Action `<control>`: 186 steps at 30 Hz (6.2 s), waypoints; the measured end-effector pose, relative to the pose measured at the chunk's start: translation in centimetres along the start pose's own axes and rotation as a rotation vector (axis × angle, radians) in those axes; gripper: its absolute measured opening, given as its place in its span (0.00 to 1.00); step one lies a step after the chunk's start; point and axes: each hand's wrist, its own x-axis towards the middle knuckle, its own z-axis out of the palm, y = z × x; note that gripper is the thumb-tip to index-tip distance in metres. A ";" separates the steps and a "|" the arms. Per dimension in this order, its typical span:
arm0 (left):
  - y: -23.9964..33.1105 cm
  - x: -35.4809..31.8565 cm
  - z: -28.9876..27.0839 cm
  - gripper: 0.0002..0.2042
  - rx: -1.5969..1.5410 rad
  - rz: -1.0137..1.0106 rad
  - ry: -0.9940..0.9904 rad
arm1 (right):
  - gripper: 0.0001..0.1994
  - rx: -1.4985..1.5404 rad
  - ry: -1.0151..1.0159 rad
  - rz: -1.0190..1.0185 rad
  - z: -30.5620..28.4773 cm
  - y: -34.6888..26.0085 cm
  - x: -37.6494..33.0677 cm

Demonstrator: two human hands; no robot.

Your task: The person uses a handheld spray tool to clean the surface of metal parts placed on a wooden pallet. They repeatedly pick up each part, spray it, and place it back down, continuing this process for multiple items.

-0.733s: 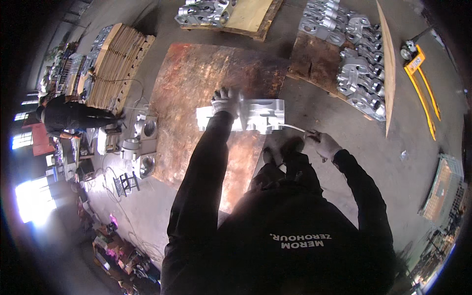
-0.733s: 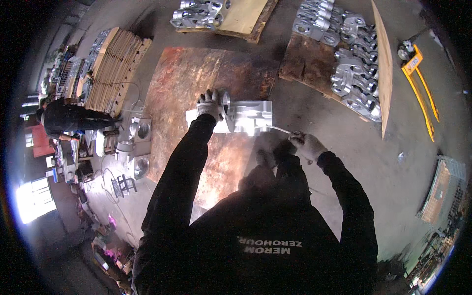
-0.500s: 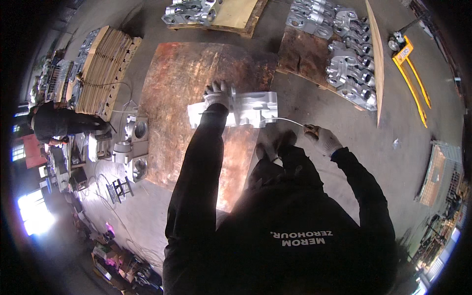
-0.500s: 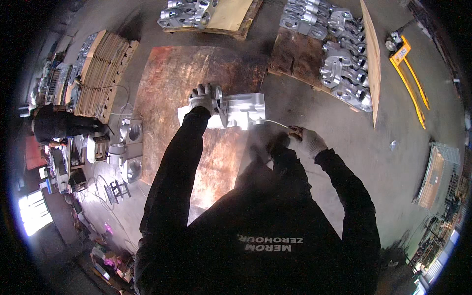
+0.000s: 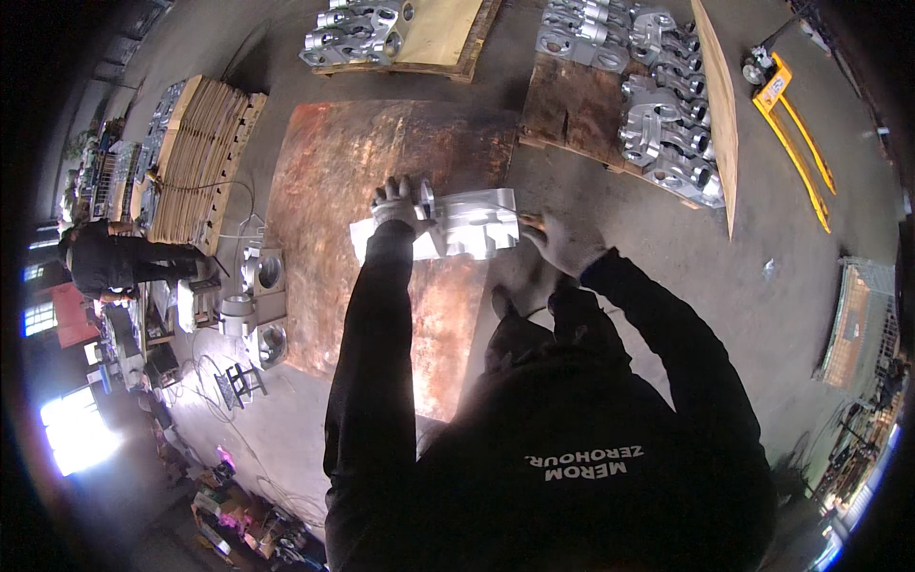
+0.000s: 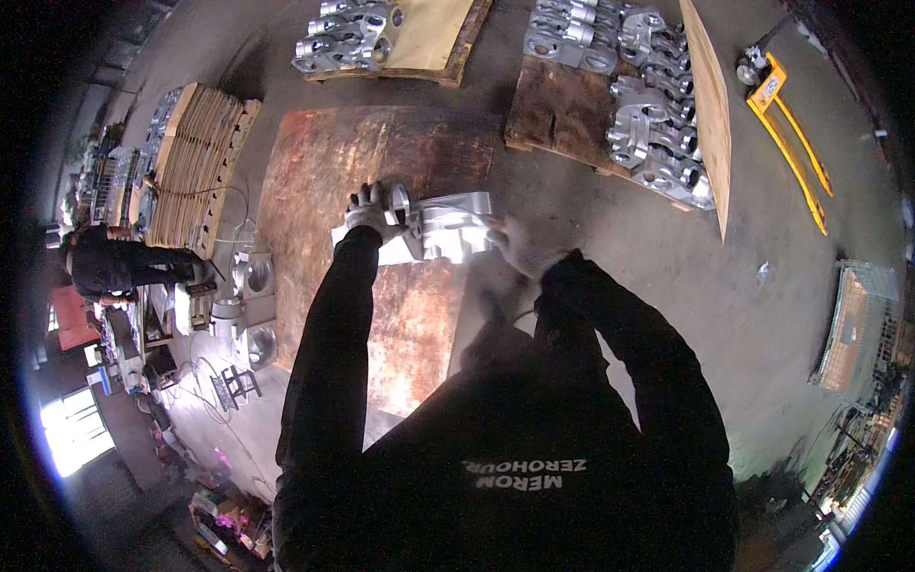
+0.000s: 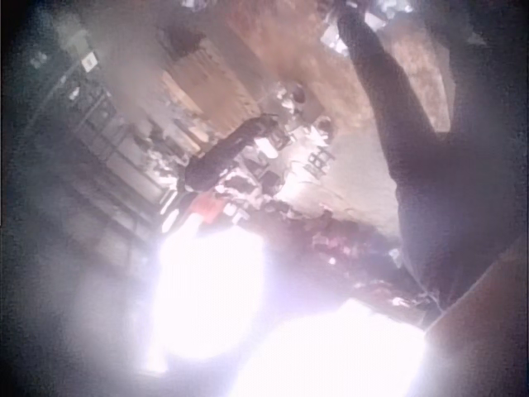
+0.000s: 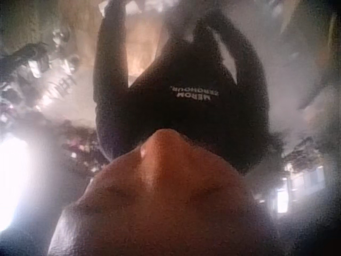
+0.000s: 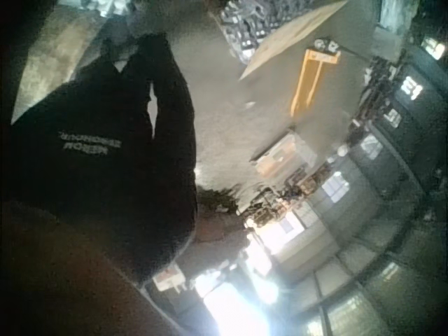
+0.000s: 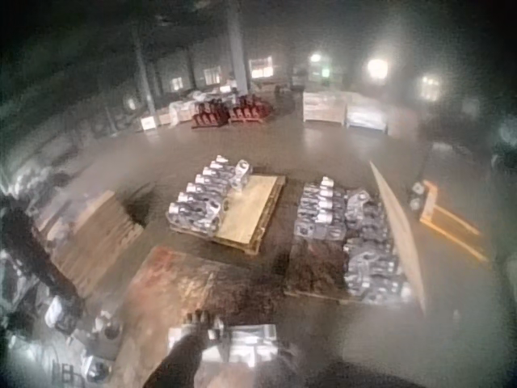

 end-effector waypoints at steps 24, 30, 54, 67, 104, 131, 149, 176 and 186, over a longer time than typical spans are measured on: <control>3.0 2.4 -1.2 0.49 0.031 -0.109 -0.205 | 0.18 0.570 -0.064 0.232 -1.0 26.0 -4.6; -0.6 2.1 1.2 0.52 0.148 -0.114 -0.243 | 0.21 1.026 -0.244 0.727 1.6 25.2 -5.6; -2.9 5.1 5.8 0.52 0.185 0.021 -0.286 | 0.24 1.161 -0.313 0.703 11.0 29.3 -6.0; -4.2 4.8 3.9 0.59 0.015 -0.150 -0.315 | 0.22 1.174 -0.250 0.932 11.7 28.0 -3.6; -3.5 5.1 6.3 0.57 0.164 -0.092 -0.262 | 0.22 0.629 0.029 0.266 12.8 32.2 -0.8; 0.0 2.1 1.6 0.40 -0.205 -0.118 -0.035 | 0.18 1.261 -0.422 0.800 3.6 30.5 -5.3; -7.1 8.2 7.7 0.34 -1.040 -0.596 -0.092 | 0.14 0.842 -0.265 0.237 7.2 15.3 0.6; -12.2 14.0 7.9 0.33 -0.809 -0.057 -0.115 | 0.21 -0.135 0.052 0.136 0.9 7.3 7.3; -7.8 9.3 15.8 0.29 -0.349 -0.254 0.594 | 0.23 -0.828 -0.152 -0.186 6.0 -3.0 23.1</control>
